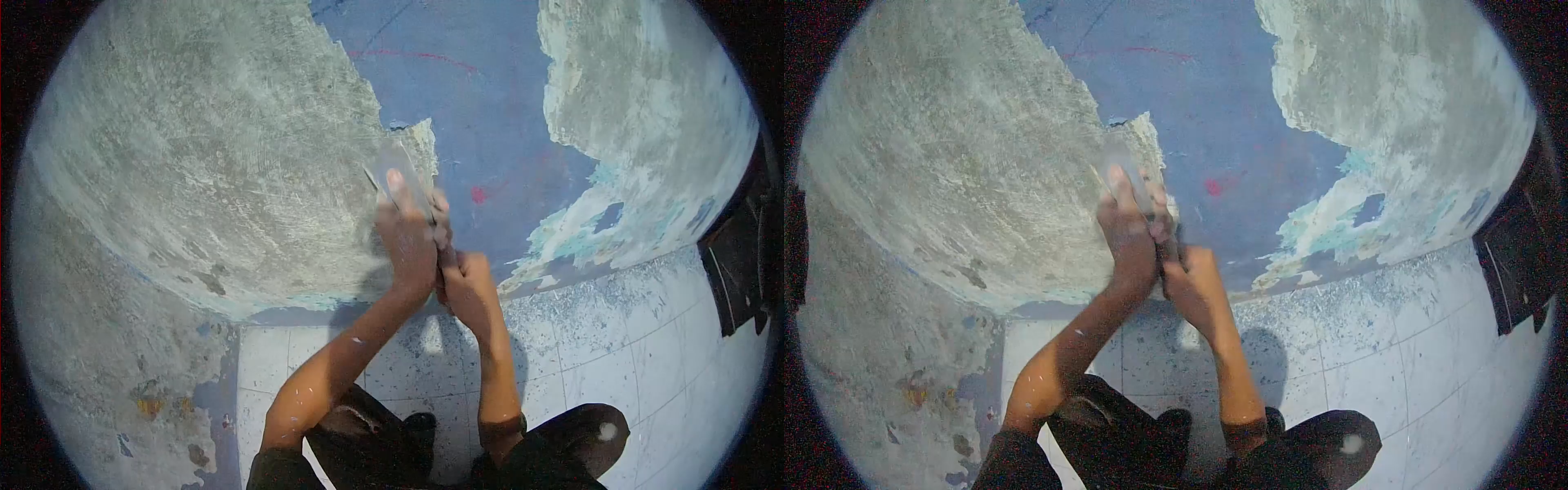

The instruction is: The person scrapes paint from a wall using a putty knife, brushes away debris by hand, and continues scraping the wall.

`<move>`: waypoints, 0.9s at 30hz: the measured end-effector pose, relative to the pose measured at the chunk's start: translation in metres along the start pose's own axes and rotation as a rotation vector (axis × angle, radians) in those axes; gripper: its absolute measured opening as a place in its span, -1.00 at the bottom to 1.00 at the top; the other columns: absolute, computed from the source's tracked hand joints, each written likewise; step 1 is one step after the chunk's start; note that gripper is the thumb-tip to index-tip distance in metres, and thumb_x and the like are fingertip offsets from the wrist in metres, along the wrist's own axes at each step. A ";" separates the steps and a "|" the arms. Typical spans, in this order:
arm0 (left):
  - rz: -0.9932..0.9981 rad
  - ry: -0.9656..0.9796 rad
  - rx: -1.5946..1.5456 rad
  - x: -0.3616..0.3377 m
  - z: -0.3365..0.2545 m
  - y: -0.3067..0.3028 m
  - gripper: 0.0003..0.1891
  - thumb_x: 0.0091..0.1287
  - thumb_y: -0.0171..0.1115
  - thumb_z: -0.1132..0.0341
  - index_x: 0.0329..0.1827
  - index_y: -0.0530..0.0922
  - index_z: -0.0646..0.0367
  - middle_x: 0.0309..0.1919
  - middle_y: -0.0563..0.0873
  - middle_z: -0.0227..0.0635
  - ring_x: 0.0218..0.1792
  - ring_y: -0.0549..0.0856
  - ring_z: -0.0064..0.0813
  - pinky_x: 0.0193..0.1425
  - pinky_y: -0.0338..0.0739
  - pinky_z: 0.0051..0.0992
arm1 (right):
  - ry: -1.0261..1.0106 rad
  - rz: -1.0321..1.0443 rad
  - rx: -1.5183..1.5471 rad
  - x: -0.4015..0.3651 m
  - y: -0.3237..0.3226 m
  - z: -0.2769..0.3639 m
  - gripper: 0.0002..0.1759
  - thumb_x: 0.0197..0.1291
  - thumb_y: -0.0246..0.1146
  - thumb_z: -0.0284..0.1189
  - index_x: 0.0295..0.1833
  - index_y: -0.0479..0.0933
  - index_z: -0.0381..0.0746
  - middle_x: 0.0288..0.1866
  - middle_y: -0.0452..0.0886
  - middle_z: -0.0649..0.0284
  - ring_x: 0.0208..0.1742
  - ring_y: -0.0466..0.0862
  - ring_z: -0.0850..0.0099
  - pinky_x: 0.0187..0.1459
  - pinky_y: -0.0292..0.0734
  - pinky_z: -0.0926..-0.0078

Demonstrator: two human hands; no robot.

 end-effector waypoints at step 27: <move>0.101 0.172 -0.026 0.016 -0.035 -0.001 -0.46 0.56 -0.22 -0.08 -0.44 0.35 0.19 -0.75 0.42 -0.45 -0.81 0.38 -0.65 -0.77 0.21 -0.60 | -0.097 0.046 -0.082 0.005 0.011 0.054 -0.42 0.49 0.02 -0.15 -0.46 0.48 -0.43 -0.67 0.43 0.33 -0.61 0.38 0.57 -0.55 0.32 0.45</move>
Point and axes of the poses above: each hand's wrist, its own x-axis towards the middle knuckle, its own y-axis out of the palm, z = x × y, the point moved 4 cm from there along x, towards the middle knuckle
